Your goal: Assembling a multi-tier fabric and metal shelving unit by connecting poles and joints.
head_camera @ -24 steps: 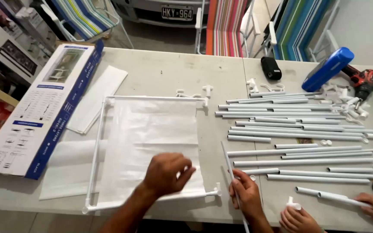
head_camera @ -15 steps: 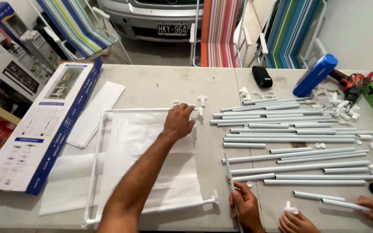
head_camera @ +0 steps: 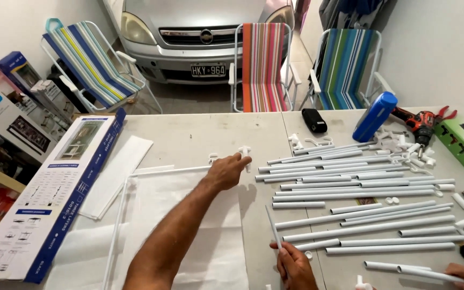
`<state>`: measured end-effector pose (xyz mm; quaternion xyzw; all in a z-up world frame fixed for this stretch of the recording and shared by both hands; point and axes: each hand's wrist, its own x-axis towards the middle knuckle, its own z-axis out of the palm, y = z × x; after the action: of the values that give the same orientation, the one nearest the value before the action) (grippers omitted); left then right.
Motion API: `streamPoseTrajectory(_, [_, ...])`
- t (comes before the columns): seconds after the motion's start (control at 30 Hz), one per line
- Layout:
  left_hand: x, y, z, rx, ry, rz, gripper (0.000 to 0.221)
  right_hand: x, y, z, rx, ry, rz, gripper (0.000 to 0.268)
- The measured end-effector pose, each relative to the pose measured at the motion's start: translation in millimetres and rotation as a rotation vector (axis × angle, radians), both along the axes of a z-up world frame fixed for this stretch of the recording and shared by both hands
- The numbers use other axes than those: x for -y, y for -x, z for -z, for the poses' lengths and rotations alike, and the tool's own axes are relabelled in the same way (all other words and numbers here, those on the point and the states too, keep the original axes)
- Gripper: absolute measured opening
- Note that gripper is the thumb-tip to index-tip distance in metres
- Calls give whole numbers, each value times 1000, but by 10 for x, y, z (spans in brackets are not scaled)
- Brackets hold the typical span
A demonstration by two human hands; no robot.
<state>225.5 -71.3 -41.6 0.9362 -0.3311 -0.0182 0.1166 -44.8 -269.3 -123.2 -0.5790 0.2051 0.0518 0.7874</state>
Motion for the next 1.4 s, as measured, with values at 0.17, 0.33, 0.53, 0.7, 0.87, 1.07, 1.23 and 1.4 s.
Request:
streamPoseTrajectory(0.17, [22,183,-407,-87,32,1,35,-173,-432,-761,50,247,-163,38])
streamPoseTrajectory(0.33, [-3,313,-814,-86,-19,1,42,-246,-675,-921,48,334,-196,37])
streamPoseTrajectory(0.53, [-173,551,-1597,-141,30,-32,41,-113,-672,-1252,187,324,-244,38])
streamPoseTrajectory(0.7, [-449,1218,-2727,-45,315,-91,39,78,-453,-2164,442,472,-286,42])
streamPoseTrajectory(0.87, [-803,2131,-3145,146,491,40,32,372,-312,-2859,748,647,-316,49])
streamPoseTrajectory(1.07, [-1109,2657,-2843,94,562,129,34,571,-154,-3074,834,809,-424,46])
streamPoseTrajectory(1.23, [-1623,2836,-2983,-52,348,-194,40,699,-97,-2864,687,924,-423,44])
streamPoseTrajectory(1.4, [-2042,3044,-3105,323,484,-477,44,906,-144,-2691,776,753,-416,42])
